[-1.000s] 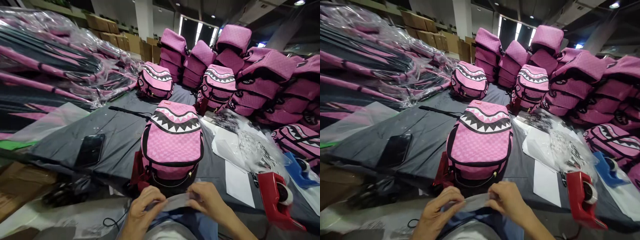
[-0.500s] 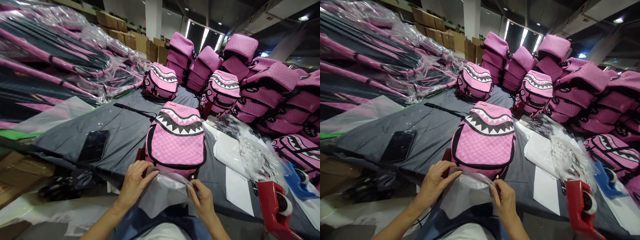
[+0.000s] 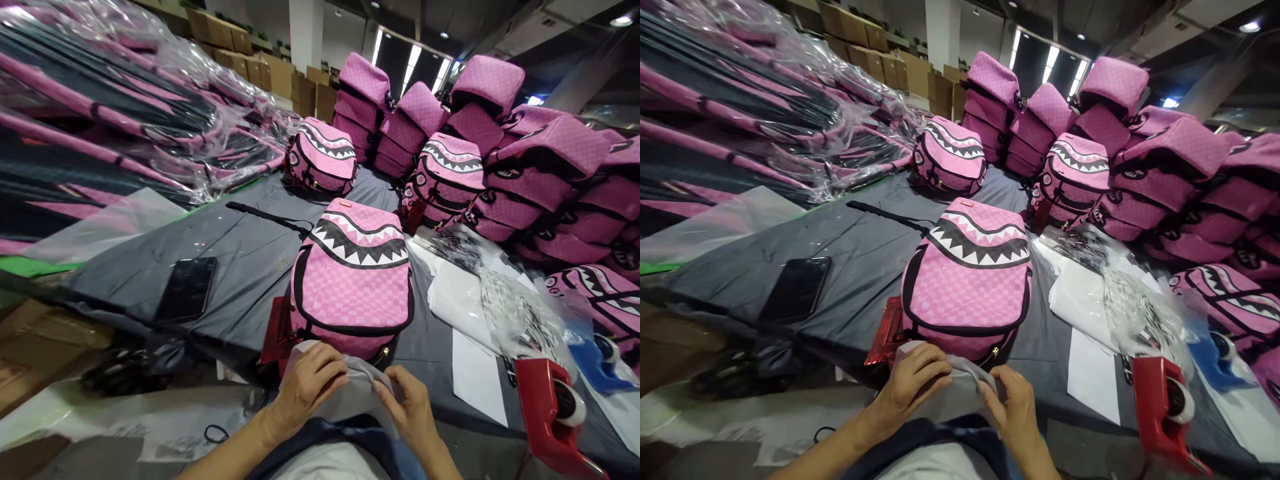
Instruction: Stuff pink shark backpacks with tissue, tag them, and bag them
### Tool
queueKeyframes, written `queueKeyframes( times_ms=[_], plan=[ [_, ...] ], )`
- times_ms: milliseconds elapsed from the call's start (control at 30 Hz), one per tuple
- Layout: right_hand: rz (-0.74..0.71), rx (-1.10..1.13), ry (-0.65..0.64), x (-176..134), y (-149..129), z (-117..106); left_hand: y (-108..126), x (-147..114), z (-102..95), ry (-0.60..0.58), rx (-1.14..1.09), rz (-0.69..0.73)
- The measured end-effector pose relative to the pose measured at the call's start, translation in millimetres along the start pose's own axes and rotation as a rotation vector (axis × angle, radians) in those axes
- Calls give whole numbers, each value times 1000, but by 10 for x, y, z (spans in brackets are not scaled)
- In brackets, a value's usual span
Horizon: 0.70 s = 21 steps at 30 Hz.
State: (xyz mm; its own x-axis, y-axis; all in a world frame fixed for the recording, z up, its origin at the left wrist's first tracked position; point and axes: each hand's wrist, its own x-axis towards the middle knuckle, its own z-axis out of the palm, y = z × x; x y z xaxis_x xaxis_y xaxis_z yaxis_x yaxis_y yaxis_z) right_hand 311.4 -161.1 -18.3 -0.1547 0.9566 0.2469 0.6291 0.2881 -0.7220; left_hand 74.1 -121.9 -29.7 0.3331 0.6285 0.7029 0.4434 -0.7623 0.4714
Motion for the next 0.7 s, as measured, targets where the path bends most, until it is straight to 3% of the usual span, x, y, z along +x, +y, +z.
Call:
queueKeyframes(
  times_ms=[167, 267, 367, 500, 567, 700],
  plan=[
    [352, 324, 1, -27, 207, -234, -120, -82, 29, 23, -57, 73],
    [395, 459, 138, 65, 253, -166, -102, -81, -1, 34, -54, 105],
    [304, 419, 264, 258, 280, 20, -98, -86, -33, 32, -53, 122],
    [90, 207, 314, 477, 359, 166, -117, -110, -60, -43, -31, 130],
    [33, 102, 373, 475, 381, 160, -121, -125, -62, -96, -23, 105],
    [-133, -224, 647, 252, 290, 108, -91, -158, -55, -110, -2, 38]
  ],
)
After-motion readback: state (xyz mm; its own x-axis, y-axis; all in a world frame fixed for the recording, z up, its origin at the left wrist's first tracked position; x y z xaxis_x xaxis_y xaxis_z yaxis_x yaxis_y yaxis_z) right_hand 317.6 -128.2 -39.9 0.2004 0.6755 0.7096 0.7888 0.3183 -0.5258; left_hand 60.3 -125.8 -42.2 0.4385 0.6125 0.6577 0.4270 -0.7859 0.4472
